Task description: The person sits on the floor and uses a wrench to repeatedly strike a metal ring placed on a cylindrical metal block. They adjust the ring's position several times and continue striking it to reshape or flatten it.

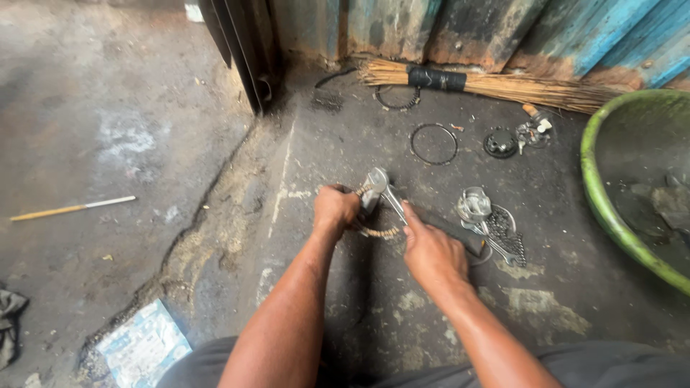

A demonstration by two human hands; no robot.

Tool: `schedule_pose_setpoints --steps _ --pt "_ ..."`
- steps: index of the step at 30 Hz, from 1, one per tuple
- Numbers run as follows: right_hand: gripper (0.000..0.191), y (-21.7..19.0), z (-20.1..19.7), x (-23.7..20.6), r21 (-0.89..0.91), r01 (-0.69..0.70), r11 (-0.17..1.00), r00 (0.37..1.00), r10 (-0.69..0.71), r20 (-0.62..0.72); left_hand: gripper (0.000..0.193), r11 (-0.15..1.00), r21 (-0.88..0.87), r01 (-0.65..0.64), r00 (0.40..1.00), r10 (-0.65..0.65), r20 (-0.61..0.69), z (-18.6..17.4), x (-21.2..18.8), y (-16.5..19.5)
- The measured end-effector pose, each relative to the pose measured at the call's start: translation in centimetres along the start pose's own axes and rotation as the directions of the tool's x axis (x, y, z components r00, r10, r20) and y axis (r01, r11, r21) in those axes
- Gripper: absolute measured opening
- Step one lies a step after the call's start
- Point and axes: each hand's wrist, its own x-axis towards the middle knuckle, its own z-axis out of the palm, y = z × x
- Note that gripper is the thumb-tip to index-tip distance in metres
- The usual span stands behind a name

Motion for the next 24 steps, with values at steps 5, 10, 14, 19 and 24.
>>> schedule_pose_setpoints --steps 5,10,14,19,24 --pt "0.058 0.1 0.6 0.3 0.180 0.069 0.981 0.976 -0.028 -0.218 0.028 0.999 0.013 -0.033 0.999 0.033 -0.035 -0.1 0.1 -0.2" --pt "0.062 0.7 1.1 0.7 -0.122 0.200 0.972 0.949 -0.223 -0.221 0.027 1.000 -0.006 -0.027 1.000 0.027 0.008 0.3 0.5 -0.4" --pt "0.060 0.6 0.8 0.7 0.147 0.044 0.988 0.986 -0.019 -0.164 0.027 0.998 -0.001 -0.060 0.998 0.059 -0.033 0.2 0.4 -0.5" --pt "0.057 0.0 0.0 0.6 0.043 -0.010 0.999 1.000 0.009 0.022 0.025 1.000 -0.003 0.006 1.000 -0.006 0.024 0.2 0.2 0.0" --pt "0.062 0.0 -0.3 0.3 0.132 0.221 0.966 0.910 -0.155 -0.385 0.022 1.000 -0.024 0.005 1.000 -0.005 0.019 -0.1 -0.1 0.2"
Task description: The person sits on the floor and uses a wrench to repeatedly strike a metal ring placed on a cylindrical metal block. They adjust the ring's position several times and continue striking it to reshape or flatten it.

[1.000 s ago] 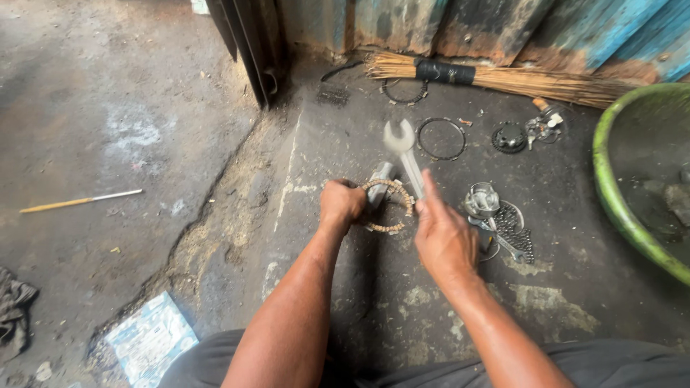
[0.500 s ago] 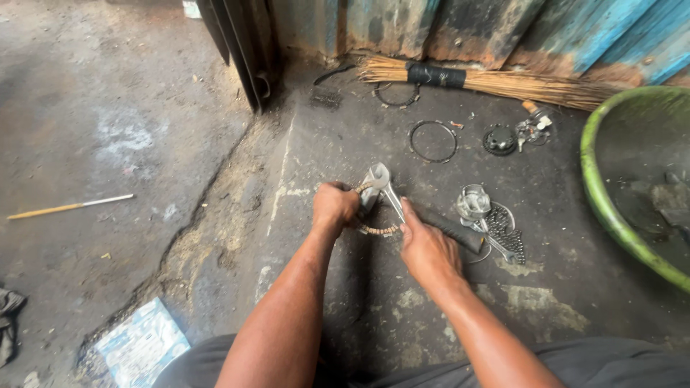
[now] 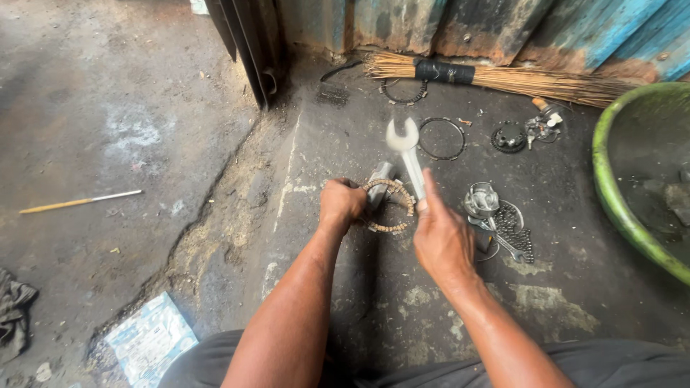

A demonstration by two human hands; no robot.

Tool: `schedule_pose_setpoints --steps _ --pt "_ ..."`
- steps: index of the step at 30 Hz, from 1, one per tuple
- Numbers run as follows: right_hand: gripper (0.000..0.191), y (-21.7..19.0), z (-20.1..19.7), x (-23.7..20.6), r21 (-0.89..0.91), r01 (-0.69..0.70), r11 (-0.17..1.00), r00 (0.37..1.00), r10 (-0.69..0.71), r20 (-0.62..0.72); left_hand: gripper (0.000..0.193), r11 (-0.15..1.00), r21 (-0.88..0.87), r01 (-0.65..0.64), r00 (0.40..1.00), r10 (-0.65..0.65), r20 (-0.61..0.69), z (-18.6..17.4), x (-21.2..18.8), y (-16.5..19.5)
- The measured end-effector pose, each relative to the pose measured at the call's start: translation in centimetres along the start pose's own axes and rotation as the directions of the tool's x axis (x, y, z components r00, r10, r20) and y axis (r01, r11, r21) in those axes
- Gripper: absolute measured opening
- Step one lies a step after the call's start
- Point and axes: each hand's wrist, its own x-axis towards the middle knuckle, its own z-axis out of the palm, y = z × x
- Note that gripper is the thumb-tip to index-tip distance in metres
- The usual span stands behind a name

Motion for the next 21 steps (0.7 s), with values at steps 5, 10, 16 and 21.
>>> schedule_pose_setpoints --steps 5,10,16,21 --pt "0.054 -0.55 -0.04 -0.39 -0.194 -0.279 0.940 0.841 0.337 0.424 0.021 1.000 0.010 0.002 1.000 -0.002 -0.018 -0.02 -0.18 0.19" --pt "0.060 -0.85 -0.38 -0.11 -0.034 -0.149 0.988 0.980 0.153 0.124 0.021 1.000 0.011 0.003 1.000 -0.003 -0.027 -0.20 -0.45 0.35" --pt "0.058 -0.10 -0.09 0.33 -0.298 -0.064 0.952 0.928 0.167 0.333 0.019 1.000 0.004 0.014 1.000 -0.014 -0.002 -0.01 -0.30 0.65" --pt "0.061 0.10 0.31 0.04 -0.119 -0.218 0.969 0.939 0.241 0.244 0.022 1.000 0.016 0.024 0.999 -0.024 0.023 0.07 -0.01 0.26"
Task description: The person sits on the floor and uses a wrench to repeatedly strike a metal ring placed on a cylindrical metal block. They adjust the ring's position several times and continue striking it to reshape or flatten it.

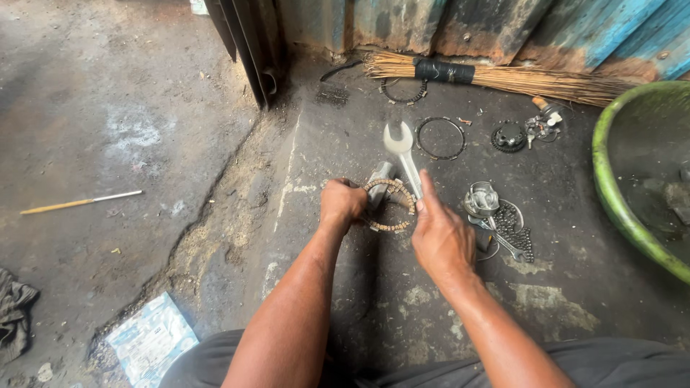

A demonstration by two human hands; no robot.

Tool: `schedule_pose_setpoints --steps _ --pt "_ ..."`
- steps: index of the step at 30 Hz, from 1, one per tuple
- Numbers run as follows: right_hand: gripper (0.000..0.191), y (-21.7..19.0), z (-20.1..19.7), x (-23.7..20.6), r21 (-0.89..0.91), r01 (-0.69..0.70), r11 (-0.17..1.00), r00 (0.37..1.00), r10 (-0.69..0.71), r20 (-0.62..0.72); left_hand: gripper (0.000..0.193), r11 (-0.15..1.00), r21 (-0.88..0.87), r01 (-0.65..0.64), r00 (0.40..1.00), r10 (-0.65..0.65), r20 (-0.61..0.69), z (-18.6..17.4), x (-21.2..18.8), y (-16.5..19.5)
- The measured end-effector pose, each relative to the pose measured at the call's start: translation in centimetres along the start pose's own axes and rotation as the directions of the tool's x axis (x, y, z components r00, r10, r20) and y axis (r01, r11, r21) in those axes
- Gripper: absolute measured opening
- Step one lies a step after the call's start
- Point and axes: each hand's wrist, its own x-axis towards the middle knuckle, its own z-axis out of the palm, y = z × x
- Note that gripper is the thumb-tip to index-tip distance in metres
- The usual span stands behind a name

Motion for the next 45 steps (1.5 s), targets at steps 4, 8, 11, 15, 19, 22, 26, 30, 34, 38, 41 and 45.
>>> schedule_pose_setpoints --steps 4,8,11,15,19,22,26,30,34,38,41,45 --pt "0.060 0.0 0.0 -0.2 -0.283 0.201 0.938 0.974 -0.223 -0.049 0.022 0.999 -0.010 -0.036 0.999 0.036 -0.037 0.2 0.1 -0.2" --pt "0.060 0.1 -0.1 -0.2 -0.002 0.029 1.000 0.999 -0.029 -0.014 0.021 0.999 -0.024 -0.040 0.998 0.039 -0.056 0.1 0.2 -0.4" --pt "0.057 0.0 -0.1 -0.2 -0.041 0.101 0.994 0.989 -0.105 -0.108 0.022 0.999 -0.028 -0.015 0.999 0.014 -0.035 0.2 0.3 -0.5" --pt "0.059 -0.2 -0.3 -0.1 -0.127 0.027 0.992 1.000 -0.026 0.012 0.025 0.996 -0.015 -0.086 0.993 0.085 -0.077 0.3 0.3 -0.5" --pt "0.058 -0.2 -0.6 -0.3 0.002 0.156 0.988 0.954 -0.151 -0.258 0.024 1.000 -0.011 -0.025 0.999 0.025 -0.042 0.1 0.1 -0.4" --pt "0.059 -0.3 -0.9 -0.3 -0.157 0.010 0.988 0.991 0.011 0.134 0.025 0.999 -0.012 -0.029 0.999 0.029 -0.035 0.1 0.0 -0.1" --pt "0.054 -0.5 -1.3 -0.1 -0.124 -0.042 0.991 0.997 0.049 0.056 0.026 1.000 -0.019 -0.004 1.000 0.003 -0.013 0.0 -0.1 0.0" --pt "0.054 -0.9 -1.2 -0.3 -0.128 0.004 0.992 0.998 0.005 0.066 0.026 1.000 0.022 -0.001 1.000 0.001 -0.002 -0.1 -0.1 -0.1" --pt "0.054 -0.7 -1.1 -0.8 0.009 -0.084 0.996 0.990 0.082 0.113 0.023 0.996 0.013 -0.084 0.995 0.085 -0.049 -0.1 0.3 -0.2" --pt "0.054 -0.4 -0.8 -0.6 -0.015 0.047 0.999 0.994 -0.048 -0.100 0.022 0.997 0.028 -0.071 0.996 0.072 -0.056 0.1 0.6 -0.9" --pt "0.055 -0.1 -0.7 -0.3 -0.008 -0.024 1.000 0.998 0.025 0.066 0.022 0.995 0.041 -0.092 0.994 0.094 -0.052 0.4 1.0 -1.1" --pt "0.055 -0.2 -0.7 -0.4 0.027 0.014 1.000 0.997 -0.012 -0.082 0.023 0.993 0.053 -0.105 0.990 0.109 -0.085 0.6 1.5 -1.5"
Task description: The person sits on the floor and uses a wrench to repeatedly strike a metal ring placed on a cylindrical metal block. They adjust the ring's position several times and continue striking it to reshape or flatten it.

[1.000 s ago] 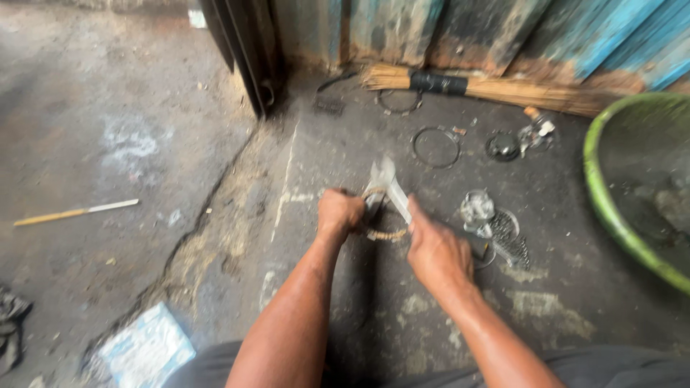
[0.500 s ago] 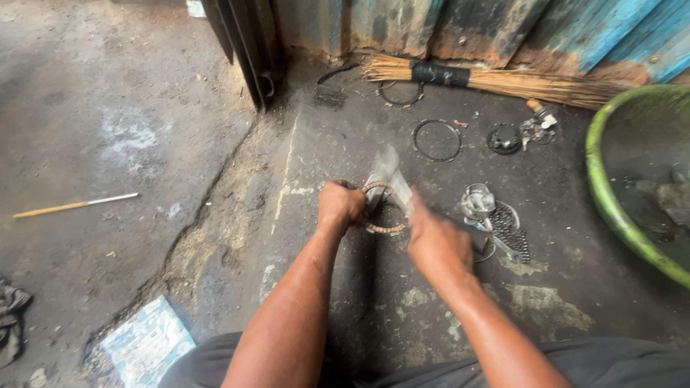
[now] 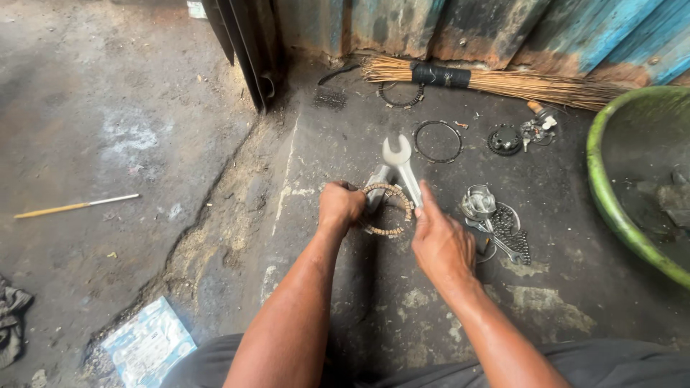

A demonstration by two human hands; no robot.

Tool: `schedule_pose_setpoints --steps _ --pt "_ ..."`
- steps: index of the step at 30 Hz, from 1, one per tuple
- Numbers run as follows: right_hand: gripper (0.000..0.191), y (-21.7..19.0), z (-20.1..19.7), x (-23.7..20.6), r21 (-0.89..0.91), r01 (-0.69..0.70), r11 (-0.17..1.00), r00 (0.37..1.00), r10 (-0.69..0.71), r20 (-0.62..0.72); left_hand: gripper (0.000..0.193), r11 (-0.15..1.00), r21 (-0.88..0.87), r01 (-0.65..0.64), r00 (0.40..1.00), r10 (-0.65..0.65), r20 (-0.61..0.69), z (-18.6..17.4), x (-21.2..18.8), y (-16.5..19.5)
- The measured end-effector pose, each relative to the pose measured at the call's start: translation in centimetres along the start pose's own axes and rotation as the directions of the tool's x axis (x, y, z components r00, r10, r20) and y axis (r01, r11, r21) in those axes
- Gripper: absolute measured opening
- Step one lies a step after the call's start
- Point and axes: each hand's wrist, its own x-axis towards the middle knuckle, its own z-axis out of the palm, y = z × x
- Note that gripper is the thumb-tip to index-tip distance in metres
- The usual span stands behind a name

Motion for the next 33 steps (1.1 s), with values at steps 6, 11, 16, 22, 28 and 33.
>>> schedule_pose_setpoints --steps 6,11,16,22,28,33 --pt "0.054 -0.4 -0.4 0.0 -0.040 -0.012 0.999 0.995 0.016 0.101 0.025 0.995 0.088 -0.055 0.998 0.057 -0.020 0.5 0.8 -0.5" --pt "0.056 -0.7 -1.1 0.1 0.062 -0.090 0.994 0.995 0.087 0.037 0.027 0.995 0.059 -0.079 0.997 0.080 -0.010 0.4 0.7 -0.8" --pt "0.054 -0.9 -0.7 -0.1 -0.191 -0.073 0.979 0.935 0.134 0.329 0.026 0.999 -0.039 0.025 0.998 -0.022 0.061 0.2 0.0 0.1" --pt "0.055 -0.1 0.1 -0.1 -0.019 0.265 0.964 0.936 -0.262 -0.234 0.027 0.999 0.029 -0.044 0.999 0.044 0.015 -0.2 -0.2 0.2" --pt "0.065 0.4 1.0 0.2 -0.325 0.157 0.933 0.983 -0.116 0.143 0.026 0.997 0.051 -0.062 0.998 0.061 0.024 0.4 0.3 -0.2" --pt "0.063 0.4 1.0 0.0 -0.105 0.032 0.994 0.999 -0.029 0.030 0.030 0.989 0.082 -0.119 0.991 0.123 -0.045 0.8 0.1 -0.5"
